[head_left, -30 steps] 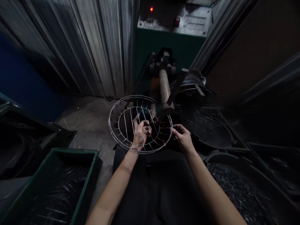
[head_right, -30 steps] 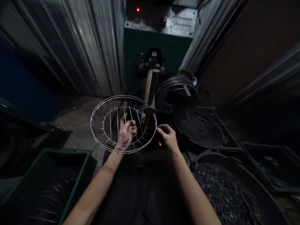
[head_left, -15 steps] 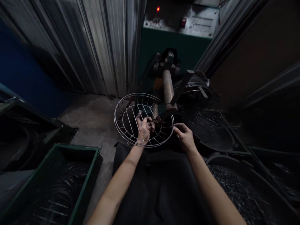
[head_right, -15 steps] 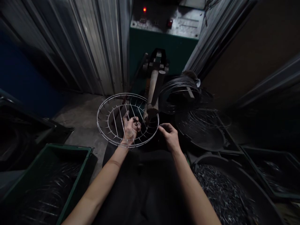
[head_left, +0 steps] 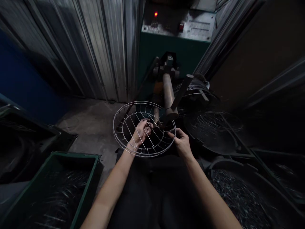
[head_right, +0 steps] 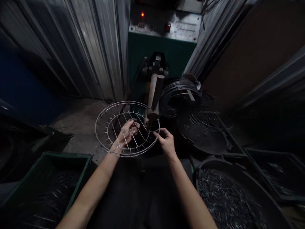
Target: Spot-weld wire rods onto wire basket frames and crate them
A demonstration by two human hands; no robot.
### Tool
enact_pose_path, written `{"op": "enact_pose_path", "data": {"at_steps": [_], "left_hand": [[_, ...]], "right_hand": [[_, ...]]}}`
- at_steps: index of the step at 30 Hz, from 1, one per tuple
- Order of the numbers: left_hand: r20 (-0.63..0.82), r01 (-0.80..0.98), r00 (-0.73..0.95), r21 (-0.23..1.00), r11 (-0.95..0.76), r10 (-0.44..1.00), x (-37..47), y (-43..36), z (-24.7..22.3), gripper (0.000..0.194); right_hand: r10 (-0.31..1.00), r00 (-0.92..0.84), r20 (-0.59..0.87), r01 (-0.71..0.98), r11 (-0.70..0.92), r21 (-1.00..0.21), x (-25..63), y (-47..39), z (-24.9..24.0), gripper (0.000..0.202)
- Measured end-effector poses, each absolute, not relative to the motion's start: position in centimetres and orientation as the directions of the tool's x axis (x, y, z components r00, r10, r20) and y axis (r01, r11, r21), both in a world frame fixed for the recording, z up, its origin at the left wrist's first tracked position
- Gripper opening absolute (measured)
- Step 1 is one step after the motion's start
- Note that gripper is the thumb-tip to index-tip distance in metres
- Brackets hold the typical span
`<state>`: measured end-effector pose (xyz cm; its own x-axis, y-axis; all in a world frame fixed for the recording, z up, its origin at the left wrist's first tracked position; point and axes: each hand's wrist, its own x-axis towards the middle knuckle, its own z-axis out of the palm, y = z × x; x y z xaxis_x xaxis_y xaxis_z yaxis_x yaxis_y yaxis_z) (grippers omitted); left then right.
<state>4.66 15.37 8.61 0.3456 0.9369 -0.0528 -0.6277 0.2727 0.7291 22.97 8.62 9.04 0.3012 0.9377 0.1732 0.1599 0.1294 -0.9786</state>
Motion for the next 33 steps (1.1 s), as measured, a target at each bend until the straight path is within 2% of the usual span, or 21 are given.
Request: {"op": "enact_pose_path", "data": {"at_steps": [12,18,25,33], "left_hand": [[0.062,-0.674,0.120,0.738,0.035,0.991,6.0,15.7,8.4,0.028],[0.058,-0.670,0.105,0.742,0.028,0.993,5.9,16.0,8.3,0.029],[0.136,-0.681,0.145,0.732,-0.001,0.980,5.3,14.8,8.4,0.029],[0.061,-0.701,0.027,0.712,-0.025,0.998,6.1,14.9,8.7,0.029]], "right_hand": [[0.959,0.224,0.174,0.157,0.140,-0.978,23.7,13.4,10.0,0.036],[0.966,0.202,0.165,0.147,0.136,-0.980,23.5,14.4,9.6,0.037],[0.965,0.225,0.133,0.138,0.104,-0.985,24.0,13.1,9.5,0.037],[0.961,0.230,0.156,0.204,0.110,-0.973,24.4,10.7,9.5,0.036]]}}
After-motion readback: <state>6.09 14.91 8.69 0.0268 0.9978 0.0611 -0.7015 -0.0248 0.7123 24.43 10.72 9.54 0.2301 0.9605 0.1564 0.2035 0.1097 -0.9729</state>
